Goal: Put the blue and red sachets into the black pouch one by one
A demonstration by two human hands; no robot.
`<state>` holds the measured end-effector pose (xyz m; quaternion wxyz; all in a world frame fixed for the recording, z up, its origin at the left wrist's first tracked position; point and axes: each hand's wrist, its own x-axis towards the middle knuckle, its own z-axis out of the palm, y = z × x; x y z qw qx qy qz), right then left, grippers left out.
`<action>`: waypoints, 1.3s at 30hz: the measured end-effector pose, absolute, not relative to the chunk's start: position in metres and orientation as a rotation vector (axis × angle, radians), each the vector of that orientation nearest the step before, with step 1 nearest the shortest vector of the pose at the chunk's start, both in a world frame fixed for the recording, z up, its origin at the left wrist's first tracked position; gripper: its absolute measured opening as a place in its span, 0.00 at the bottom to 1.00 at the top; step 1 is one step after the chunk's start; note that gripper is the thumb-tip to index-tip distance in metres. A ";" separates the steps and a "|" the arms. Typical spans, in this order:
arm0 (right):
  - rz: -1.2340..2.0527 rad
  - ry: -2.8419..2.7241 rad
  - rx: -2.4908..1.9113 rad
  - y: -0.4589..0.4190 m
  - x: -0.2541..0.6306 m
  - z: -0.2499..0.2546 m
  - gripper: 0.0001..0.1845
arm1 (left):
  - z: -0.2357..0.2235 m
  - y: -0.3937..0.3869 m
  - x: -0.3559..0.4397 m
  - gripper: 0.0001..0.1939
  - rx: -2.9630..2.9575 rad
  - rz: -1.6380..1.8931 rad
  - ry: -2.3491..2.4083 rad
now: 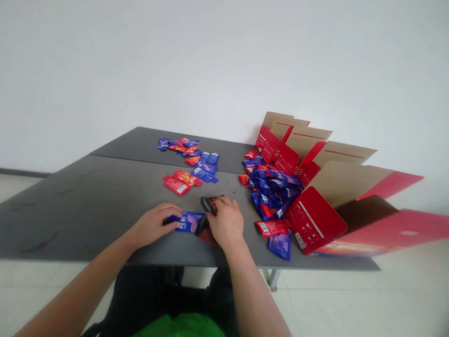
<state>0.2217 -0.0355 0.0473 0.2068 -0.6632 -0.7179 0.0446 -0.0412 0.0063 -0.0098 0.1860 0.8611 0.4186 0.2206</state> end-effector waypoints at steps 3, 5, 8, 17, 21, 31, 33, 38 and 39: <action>0.122 -2.115 -1.694 -0.032 0.177 0.043 0.09 | -0.009 0.006 -0.040 0.13 2.432 0.635 1.201; 0.135 -2.180 -1.669 -0.034 0.161 0.034 0.10 | -0.007 0.005 -0.039 0.13 2.430 0.611 1.209; 0.137 -2.152 -1.719 -0.042 0.176 0.021 0.10 | -0.004 0.004 -0.039 0.13 2.420 0.592 1.183; 0.132 -2.040 -1.874 -0.030 0.230 0.048 0.08 | -0.009 0.006 -0.040 0.12 2.423 0.616 1.184; 0.138 -2.137 -1.690 -0.029 0.174 0.040 0.10 | -0.007 0.006 -0.038 0.13 2.432 0.623 1.200; 0.153 -2.077 -1.927 -0.039 0.252 0.033 0.06 | -0.006 0.005 -0.042 0.13 2.409 0.616 1.164; 0.110 -2.038 -1.937 -0.036 0.249 0.042 0.07 | -0.008 0.006 -0.042 0.13 2.417 0.614 1.163; 0.087 -2.172 -1.683 -0.033 0.179 0.043 0.10 | -0.010 0.007 -0.041 0.15 2.431 0.638 1.194; 0.103 -2.210 -1.666 -0.034 0.168 0.039 0.10 | -0.009 0.007 -0.040 0.15 2.427 0.634 1.205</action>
